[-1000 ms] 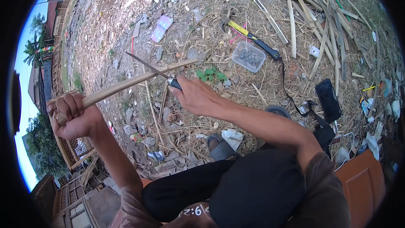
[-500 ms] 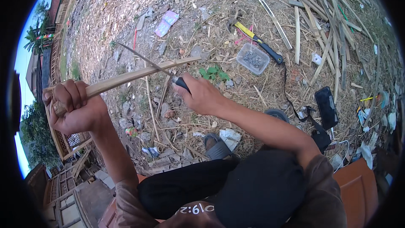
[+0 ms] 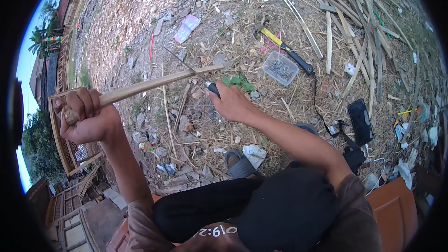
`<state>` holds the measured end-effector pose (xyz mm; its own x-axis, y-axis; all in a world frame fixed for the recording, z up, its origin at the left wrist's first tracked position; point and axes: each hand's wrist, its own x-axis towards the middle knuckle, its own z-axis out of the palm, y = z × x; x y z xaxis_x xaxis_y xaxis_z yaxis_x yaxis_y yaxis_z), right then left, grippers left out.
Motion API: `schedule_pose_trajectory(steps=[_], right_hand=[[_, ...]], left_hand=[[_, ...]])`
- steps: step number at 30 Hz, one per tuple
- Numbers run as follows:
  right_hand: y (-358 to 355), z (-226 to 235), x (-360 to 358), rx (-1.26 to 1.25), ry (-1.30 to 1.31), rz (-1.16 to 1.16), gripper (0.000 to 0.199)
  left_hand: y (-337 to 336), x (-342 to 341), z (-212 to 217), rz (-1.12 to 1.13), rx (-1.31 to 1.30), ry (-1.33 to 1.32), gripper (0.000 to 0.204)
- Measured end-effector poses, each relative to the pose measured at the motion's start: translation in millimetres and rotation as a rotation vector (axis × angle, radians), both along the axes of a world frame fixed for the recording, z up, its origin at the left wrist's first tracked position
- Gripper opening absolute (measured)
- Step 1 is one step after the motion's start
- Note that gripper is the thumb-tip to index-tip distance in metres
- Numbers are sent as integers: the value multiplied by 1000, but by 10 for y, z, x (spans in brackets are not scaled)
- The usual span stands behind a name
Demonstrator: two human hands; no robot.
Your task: The person carves a strip of bamboo with a large knife, repeatedly shaving off thin layers.
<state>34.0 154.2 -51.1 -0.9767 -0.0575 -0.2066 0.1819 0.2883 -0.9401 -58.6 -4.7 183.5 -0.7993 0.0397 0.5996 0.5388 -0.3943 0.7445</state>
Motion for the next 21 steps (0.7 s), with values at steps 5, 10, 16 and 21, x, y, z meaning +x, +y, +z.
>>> schedule_pose_trajectory(steps=[5, 10, 16, 21], right_hand=[[103, 473, -17, -379, -158, 33, 34], [-5, 590, 98, -211, 206, 168, 34], [51, 92, -48, 64, 33, 27, 32], [100, 679, 71, -201, 154, 110, 31]], left_hand=[[8, 6, 41, -113, 13, 6, 24], [-43, 22, -5, -68, 12, -4, 24], [60, -8, -1, 35, 6, 23, 24], [60, 16, 50, -4, 6, -27, 21]])
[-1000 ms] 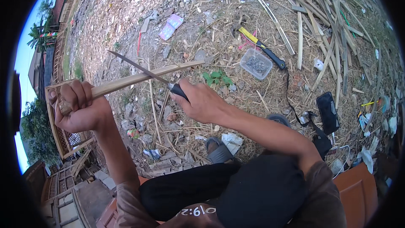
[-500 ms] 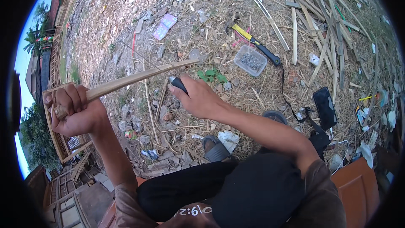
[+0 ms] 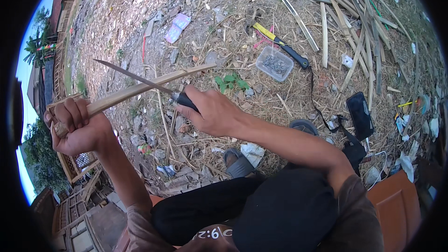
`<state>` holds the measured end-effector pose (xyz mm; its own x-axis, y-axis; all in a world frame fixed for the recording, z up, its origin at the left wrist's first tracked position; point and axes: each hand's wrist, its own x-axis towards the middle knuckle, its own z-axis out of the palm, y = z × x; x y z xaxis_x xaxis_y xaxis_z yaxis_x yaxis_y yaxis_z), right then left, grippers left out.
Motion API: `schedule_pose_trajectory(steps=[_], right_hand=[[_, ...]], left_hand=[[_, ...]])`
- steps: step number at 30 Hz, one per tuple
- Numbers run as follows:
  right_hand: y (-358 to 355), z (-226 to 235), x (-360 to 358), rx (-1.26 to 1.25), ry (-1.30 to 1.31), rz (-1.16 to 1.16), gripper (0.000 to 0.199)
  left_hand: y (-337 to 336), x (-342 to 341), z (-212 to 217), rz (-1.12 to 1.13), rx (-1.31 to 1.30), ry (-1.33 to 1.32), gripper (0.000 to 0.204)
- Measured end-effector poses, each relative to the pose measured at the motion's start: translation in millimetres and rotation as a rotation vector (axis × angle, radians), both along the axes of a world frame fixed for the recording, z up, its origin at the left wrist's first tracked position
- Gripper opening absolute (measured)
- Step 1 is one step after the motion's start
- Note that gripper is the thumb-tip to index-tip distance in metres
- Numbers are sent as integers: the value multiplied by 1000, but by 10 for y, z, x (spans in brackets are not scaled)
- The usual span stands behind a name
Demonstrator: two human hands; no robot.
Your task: The person carves a strip of bamboo with a large knife, repeatedly shaving off thin layers.
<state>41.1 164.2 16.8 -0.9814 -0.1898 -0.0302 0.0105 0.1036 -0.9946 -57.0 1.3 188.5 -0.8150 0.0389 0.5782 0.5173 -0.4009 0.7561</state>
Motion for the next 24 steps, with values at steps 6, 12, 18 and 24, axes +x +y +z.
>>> schedule_pose_trajectory(steps=[6, 12, 18, 24], right_hand=[[114, -784, -165, 398, -178, -75, 30], [-57, -301, 3, 56, -115, -29, 30], [44, -895, -52, 189, -301, -88, 33], [-57, -546, -80, 179, -135, -8, 33]], left_hand=[[-6, 34, -35, -73, -27, 75, 25], [-62, -3, -54, -83, 3, 36, 27], [-54, 36, -68, -123, -6, 24, 27], [-224, -41, -68, -56, -11, 13, 26]])
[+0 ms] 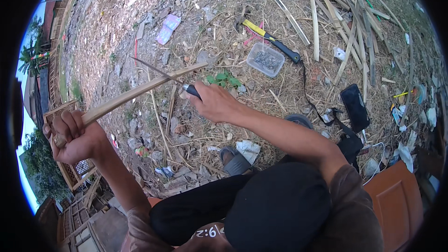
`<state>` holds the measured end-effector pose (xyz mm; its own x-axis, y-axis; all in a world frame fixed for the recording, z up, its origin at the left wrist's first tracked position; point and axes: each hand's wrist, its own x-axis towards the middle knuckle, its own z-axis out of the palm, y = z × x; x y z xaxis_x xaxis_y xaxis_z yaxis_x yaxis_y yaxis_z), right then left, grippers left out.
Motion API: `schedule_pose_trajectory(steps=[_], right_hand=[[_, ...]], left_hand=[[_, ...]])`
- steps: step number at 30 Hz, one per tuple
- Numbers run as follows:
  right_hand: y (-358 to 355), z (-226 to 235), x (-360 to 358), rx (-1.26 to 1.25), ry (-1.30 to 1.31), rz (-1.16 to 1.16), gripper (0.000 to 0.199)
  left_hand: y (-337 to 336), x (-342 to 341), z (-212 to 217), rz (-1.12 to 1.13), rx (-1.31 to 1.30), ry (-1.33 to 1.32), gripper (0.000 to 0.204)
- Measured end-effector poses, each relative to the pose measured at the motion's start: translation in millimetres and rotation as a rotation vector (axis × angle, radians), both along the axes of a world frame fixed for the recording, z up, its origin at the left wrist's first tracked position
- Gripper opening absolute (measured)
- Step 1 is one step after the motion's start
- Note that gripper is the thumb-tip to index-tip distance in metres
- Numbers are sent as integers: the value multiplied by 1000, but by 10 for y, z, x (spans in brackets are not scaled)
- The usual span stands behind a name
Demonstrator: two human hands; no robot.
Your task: The person carves a strip of bamboo with a large knife, repeatedly shaving off thin layers.
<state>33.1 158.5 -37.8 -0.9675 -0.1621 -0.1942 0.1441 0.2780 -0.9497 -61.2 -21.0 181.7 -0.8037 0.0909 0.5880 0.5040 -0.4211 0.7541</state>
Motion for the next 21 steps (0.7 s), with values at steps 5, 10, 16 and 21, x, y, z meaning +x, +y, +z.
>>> schedule_pose_trajectory(steps=[5, 10, 16, 21], right_hand=[[136, -350, -73, 135, -103, -31, 34], [241, -542, -90, 101, -155, -38, 36], [257, -373, -176, 162, -187, -60, 37], [246, -382, -107, 193, -157, -48, 35]], left_hand=[[76, 47, 69, 37, -10, 3, 21], [136, 28, 24, 15, -17, -7, 24], [72, 27, 8, -60, 12, 8, 25], [37, 14, 32, -91, 14, 26, 24]])
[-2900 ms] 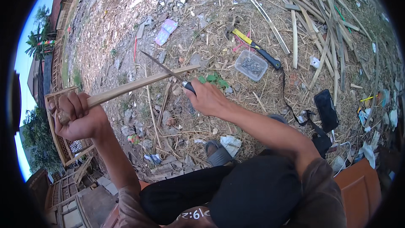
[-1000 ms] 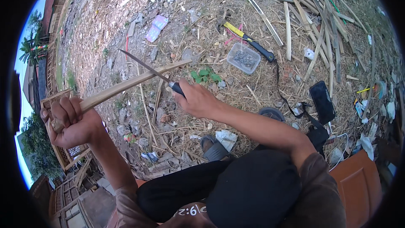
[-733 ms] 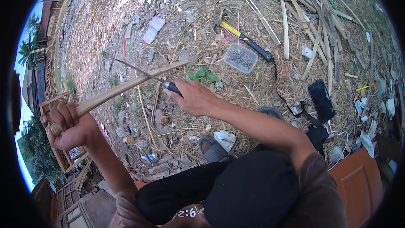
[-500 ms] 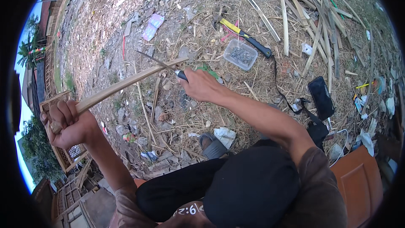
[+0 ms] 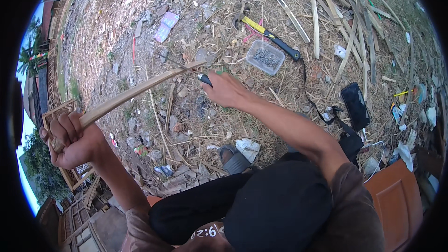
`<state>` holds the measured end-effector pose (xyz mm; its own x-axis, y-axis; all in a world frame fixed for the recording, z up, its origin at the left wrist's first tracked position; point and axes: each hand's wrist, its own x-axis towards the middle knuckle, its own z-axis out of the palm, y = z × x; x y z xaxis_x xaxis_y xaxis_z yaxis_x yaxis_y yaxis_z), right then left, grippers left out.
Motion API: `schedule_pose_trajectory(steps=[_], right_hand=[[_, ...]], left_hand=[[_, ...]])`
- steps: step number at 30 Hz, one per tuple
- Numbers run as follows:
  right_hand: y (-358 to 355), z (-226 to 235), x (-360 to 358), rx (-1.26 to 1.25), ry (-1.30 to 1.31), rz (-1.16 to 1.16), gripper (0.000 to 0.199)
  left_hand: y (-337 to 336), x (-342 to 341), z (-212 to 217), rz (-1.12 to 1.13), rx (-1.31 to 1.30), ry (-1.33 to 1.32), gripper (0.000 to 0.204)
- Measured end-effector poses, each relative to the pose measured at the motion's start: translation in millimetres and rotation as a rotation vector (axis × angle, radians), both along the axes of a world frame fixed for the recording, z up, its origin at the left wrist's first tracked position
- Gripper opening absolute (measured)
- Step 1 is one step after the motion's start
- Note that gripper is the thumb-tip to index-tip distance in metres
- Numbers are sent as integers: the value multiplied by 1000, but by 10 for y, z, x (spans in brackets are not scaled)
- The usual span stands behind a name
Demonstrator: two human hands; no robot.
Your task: The person carves a strip of bamboo with a large knife, repeatedly shaving off thin layers.
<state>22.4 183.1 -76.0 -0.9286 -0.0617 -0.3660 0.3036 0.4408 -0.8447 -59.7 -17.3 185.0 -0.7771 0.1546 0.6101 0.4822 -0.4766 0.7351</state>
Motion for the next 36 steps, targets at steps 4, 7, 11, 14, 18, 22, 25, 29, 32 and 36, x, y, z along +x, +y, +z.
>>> schedule_pose_trajectory(steps=[4, 7, 11, 14, 18, 22, 25, 29, 32, 36], right_hand=[[149, -102, -205, 59, 84, 1, 35], [45, 212, -75, -34, 14, 52, 34], [135, -345, -169, 69, -56, 58, 34], [-49, 95, -91, -32, -14, 50, 36], [105, -243, -88, 106, -141, 79, 37], [139, -470, -122, 118, -139, 4, 38], [116, -183, -92, 101, -63, 27, 38], [188, -310, 40, 129, -129, 0, 35], [126, -115, 93, 93, -147, 41, 34], [191, -176, 224, 86, -137, -3, 33]], left_hand=[[64, 10, -7, 4, 9, -6, 25], [32, -8, -8, 18, -19, -25, 26], [54, 13, 22, 51, -10, -9, 24], [-29, -7, -7, 31, 13, -12, 24], [-33, -5, -23, 26, 21, -30, 24], [-72, -130, -30, 61, 58, -38, 24], [-89, -107, -22, 86, 19, 5, 24], [-112, -76, -30, 44, 50, -31, 25], [-175, -107, -56, 62, 34, -39, 25], [-220, -151, -77, 106, 45, -31, 24]])
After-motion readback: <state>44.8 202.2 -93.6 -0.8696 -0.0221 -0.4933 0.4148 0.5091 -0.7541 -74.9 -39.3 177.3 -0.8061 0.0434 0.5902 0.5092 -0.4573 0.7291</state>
